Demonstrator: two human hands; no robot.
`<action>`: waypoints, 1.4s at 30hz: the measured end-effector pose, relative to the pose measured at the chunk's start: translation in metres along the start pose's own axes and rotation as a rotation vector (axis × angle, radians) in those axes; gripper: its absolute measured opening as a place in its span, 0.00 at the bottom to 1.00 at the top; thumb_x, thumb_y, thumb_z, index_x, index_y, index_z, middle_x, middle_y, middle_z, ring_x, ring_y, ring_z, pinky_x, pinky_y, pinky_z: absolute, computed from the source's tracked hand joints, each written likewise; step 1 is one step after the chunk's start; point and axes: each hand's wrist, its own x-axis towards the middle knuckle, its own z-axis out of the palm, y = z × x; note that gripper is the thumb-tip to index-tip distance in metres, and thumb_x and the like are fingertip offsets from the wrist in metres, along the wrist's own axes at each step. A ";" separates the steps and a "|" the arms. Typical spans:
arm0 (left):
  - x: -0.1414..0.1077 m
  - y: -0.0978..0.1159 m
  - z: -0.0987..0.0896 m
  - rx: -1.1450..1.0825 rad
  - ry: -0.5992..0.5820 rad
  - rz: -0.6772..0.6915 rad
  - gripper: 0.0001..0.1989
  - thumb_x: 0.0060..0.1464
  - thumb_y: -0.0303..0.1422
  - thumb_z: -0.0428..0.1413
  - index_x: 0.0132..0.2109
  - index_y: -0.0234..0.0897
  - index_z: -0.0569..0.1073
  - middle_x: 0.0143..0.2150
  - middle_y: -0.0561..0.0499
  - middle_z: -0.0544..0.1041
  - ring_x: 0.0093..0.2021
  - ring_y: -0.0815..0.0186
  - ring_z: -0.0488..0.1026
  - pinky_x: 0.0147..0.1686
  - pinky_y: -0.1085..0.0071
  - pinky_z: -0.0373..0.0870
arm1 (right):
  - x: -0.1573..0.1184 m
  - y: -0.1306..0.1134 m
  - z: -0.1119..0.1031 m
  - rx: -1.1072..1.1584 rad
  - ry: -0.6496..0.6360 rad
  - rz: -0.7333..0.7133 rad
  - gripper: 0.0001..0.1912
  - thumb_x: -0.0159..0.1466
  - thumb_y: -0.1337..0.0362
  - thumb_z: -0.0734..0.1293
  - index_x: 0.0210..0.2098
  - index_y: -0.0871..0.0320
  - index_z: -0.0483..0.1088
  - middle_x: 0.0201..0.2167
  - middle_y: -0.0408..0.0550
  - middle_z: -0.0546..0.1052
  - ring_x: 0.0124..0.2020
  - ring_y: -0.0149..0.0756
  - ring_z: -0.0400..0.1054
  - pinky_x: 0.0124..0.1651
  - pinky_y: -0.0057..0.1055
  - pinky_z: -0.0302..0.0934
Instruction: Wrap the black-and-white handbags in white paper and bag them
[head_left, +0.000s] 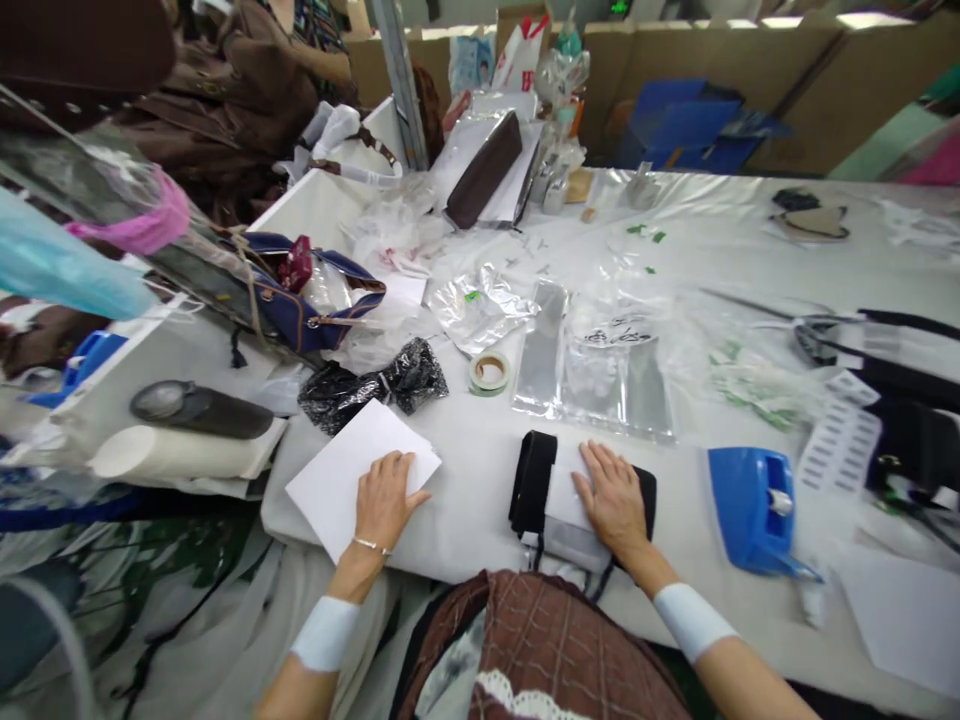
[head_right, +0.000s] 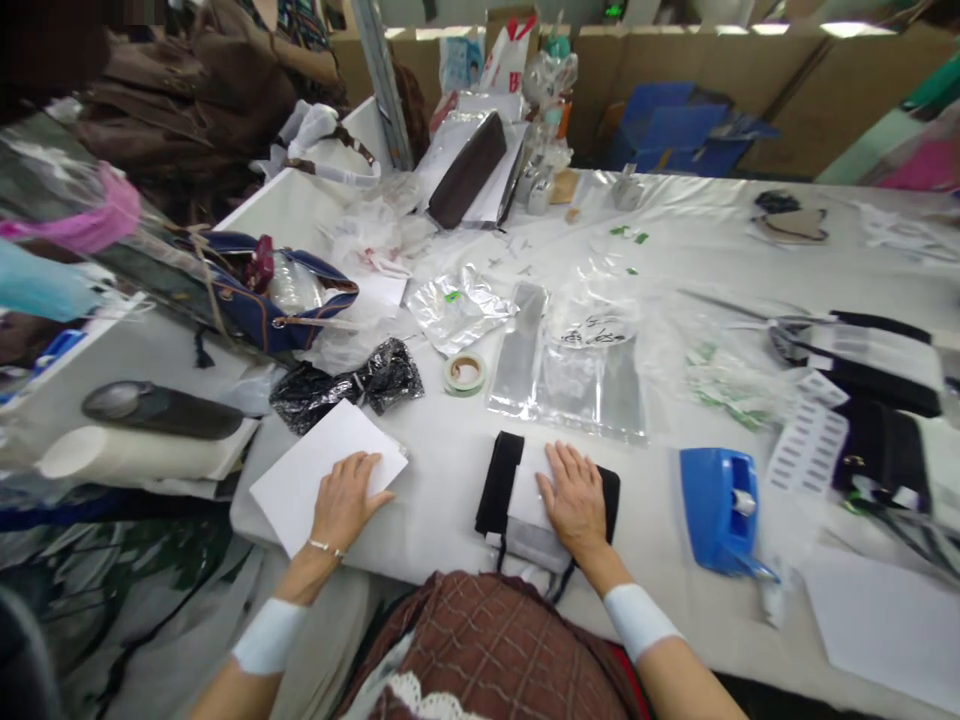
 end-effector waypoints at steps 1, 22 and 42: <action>0.001 -0.001 -0.001 0.002 -0.006 0.001 0.28 0.53 0.38 0.64 0.59 0.38 0.69 0.57 0.41 0.73 0.55 0.51 0.69 0.50 0.57 0.71 | 0.001 -0.001 -0.001 0.007 -0.012 0.012 0.24 0.71 0.57 0.59 0.63 0.61 0.64 0.61 0.58 0.71 0.63 0.49 0.62 0.66 0.47 0.51; 0.046 0.080 -0.127 -0.835 0.550 0.002 0.14 0.62 0.41 0.52 0.44 0.38 0.77 0.31 0.53 0.81 0.27 0.69 0.73 0.29 0.75 0.67 | 0.075 -0.029 -0.069 1.225 -0.120 0.575 0.38 0.58 0.43 0.71 0.63 0.50 0.64 0.62 0.54 0.70 0.62 0.49 0.65 0.62 0.51 0.62; 0.126 0.206 -0.008 -1.355 -0.202 0.363 0.25 0.64 0.46 0.47 0.61 0.37 0.66 0.59 0.40 0.75 0.60 0.57 0.70 0.62 0.56 0.64 | 0.081 0.117 -0.136 0.430 0.496 0.791 0.20 0.63 0.52 0.64 0.44 0.59 0.78 0.42 0.55 0.81 0.43 0.46 0.74 0.50 0.43 0.66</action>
